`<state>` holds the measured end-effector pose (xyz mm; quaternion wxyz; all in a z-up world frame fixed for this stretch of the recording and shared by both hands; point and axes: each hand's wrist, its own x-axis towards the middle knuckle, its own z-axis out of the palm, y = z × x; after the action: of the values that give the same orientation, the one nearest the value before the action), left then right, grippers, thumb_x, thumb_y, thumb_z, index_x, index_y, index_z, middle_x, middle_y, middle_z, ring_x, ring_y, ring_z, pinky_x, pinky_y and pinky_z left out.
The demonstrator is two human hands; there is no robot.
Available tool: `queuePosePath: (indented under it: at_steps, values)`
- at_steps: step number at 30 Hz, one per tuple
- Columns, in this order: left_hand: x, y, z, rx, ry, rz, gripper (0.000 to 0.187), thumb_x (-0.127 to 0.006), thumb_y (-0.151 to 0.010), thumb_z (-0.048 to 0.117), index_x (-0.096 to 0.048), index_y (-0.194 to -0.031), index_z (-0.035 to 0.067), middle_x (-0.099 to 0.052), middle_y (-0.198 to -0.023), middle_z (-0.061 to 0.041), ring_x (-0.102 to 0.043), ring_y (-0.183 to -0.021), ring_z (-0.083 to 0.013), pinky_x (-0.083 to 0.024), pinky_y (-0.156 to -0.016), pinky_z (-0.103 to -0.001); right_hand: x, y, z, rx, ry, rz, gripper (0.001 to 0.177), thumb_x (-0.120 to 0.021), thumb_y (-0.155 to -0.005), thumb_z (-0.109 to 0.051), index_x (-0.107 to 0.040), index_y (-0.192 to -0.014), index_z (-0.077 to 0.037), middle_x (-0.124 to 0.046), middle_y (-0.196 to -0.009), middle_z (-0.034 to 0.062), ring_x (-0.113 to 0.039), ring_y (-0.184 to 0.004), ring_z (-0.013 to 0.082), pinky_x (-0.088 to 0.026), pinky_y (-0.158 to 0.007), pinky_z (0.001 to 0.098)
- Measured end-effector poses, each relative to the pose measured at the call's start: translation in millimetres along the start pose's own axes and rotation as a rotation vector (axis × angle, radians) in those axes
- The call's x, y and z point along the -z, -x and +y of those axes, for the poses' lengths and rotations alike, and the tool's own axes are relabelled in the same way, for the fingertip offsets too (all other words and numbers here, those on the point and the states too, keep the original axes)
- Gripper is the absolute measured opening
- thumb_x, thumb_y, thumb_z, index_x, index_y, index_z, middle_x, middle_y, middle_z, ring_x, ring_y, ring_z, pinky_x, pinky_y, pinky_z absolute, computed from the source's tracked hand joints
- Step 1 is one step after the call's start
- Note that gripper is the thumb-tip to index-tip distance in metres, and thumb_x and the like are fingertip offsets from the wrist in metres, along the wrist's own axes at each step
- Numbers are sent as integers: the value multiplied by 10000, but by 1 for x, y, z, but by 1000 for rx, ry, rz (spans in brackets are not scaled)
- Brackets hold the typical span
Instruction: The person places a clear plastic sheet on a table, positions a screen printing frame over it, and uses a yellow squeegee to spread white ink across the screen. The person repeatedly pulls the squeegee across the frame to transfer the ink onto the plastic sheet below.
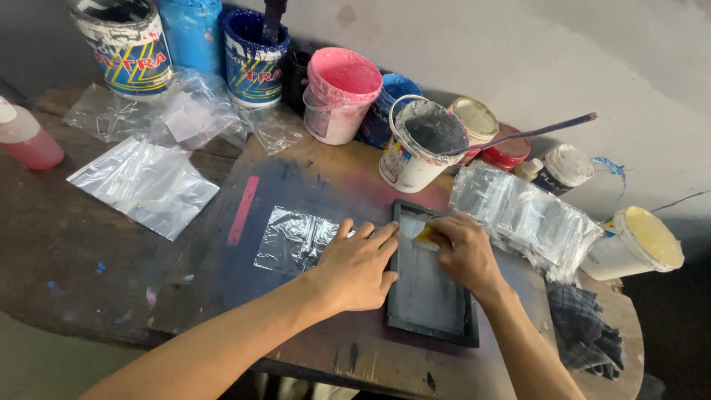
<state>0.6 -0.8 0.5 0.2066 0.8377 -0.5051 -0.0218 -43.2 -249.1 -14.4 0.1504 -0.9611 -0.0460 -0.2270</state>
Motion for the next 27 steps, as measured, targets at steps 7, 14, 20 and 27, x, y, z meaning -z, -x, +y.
queuePosePath:
  at_steps: [7,14,20,27]
  values:
    - [2,2,4,20,3,9,616,-501,-966,369,-492,-1470,16,-522,-1477,-166,-543,-1154,-315,-272,-964,-489,18,37,-23,-17,-54,-42,113,-770,-813,-74,-810,-912,-112,-761,-715,56,-674,-686,267,-557,-702,345]
    - [-16,-9,-2,37,-101,-77,667,-481,-984,443,-383,-1517,55,-313,-1645,-102,-423,-1338,-349,-270,-1069,-604,34,73,-34,35,-94,-131,169,-643,-875,-7,-764,-987,-40,-781,-827,43,-565,-712,223,-504,-717,351]
    - [-18,-9,-3,34,-121,-73,667,-464,-989,452,-376,-1519,58,-308,-1646,-97,-436,-1316,-343,-283,-1031,-572,41,97,-45,14,-99,-171,192,-638,-874,4,-765,-997,-72,-781,-821,23,-533,-696,212,-479,-707,367]
    - [-18,-9,-3,32,-133,-92,678,-456,-993,452,-350,-1532,55,-284,-1655,-100,-424,-1328,-356,-275,-1050,-592,44,105,-46,8,-89,-179,208,-638,-857,13,-765,-998,-69,-785,-828,15,-566,-698,198,-486,-735,362]
